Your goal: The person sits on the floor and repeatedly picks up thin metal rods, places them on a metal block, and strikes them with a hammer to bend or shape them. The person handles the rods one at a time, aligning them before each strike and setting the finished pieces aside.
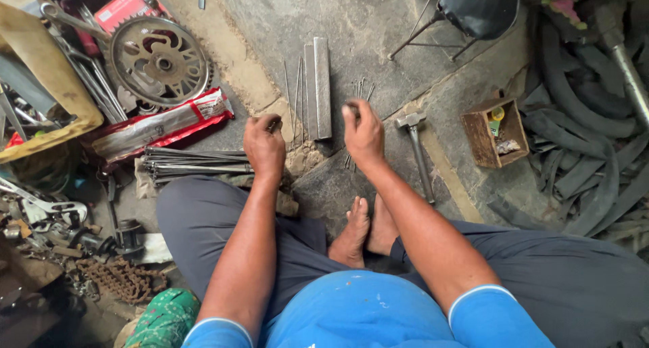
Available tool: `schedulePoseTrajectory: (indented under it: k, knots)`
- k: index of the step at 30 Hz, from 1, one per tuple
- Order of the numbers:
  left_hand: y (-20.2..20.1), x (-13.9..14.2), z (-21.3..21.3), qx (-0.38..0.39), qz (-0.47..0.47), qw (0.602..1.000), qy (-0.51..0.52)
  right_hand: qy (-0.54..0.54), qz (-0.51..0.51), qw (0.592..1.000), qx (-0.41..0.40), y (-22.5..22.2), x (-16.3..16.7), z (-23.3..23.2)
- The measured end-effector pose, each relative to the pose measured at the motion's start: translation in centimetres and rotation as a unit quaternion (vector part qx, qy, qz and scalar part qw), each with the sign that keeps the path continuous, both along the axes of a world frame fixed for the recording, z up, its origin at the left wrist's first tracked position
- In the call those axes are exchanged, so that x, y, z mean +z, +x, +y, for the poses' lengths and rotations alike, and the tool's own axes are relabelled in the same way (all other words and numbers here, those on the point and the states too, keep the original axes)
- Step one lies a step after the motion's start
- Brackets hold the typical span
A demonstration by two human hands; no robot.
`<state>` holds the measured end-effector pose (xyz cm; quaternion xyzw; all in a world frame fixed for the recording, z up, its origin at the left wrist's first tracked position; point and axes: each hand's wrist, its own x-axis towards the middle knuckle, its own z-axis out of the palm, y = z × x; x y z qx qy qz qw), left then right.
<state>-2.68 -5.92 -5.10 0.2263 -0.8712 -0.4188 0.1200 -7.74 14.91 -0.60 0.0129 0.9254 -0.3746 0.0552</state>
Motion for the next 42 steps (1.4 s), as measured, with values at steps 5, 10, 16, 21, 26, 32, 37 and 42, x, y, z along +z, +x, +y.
schedulePoseTrajectory:
  k: [5,10,16,21,26,32,37,42]
  knots:
    - [-0.2,1.3,0.1,-0.038,0.045,0.998,-0.001,-0.152,-0.418,0.895,0.037,-3.8,3.3,-3.3]
    - [0.1,1.5,-0.3,-0.047,0.055,0.997,-0.031,-0.213,-0.459,0.849,0.152,-0.6,2.8,-4.0]
    - [-0.8,-1.3,-0.8,0.082,0.038,0.98,0.177,-0.082,-0.349,0.933,0.028,2.0,-2.0,-7.0]
    - [-1.0,-4.0,-1.4,0.099,-0.072,0.939,0.322,0.168,-0.056,0.98,0.093,-1.2,-5.7,-11.0]
    - [-1.4,-4.6,-1.3,0.073,-0.072,0.965,0.241,0.204,-0.109,0.973,-0.005,-3.4,-5.8,-13.9]
    - [-1.8,-4.8,-1.7,0.075,-0.09,0.964,0.24,0.235,-0.165,0.958,-0.02,-3.5,-5.2,-15.9]
    - [-1.7,-5.1,-1.9,0.085,-0.15,0.951,0.255,0.243,-0.081,0.967,-0.001,-3.0,-6.9,-16.3]
    - [-1.5,-5.2,-1.5,0.084,-0.144,0.956,0.243,0.227,-0.103,0.968,-0.035,-2.6,-7.9,-16.1]
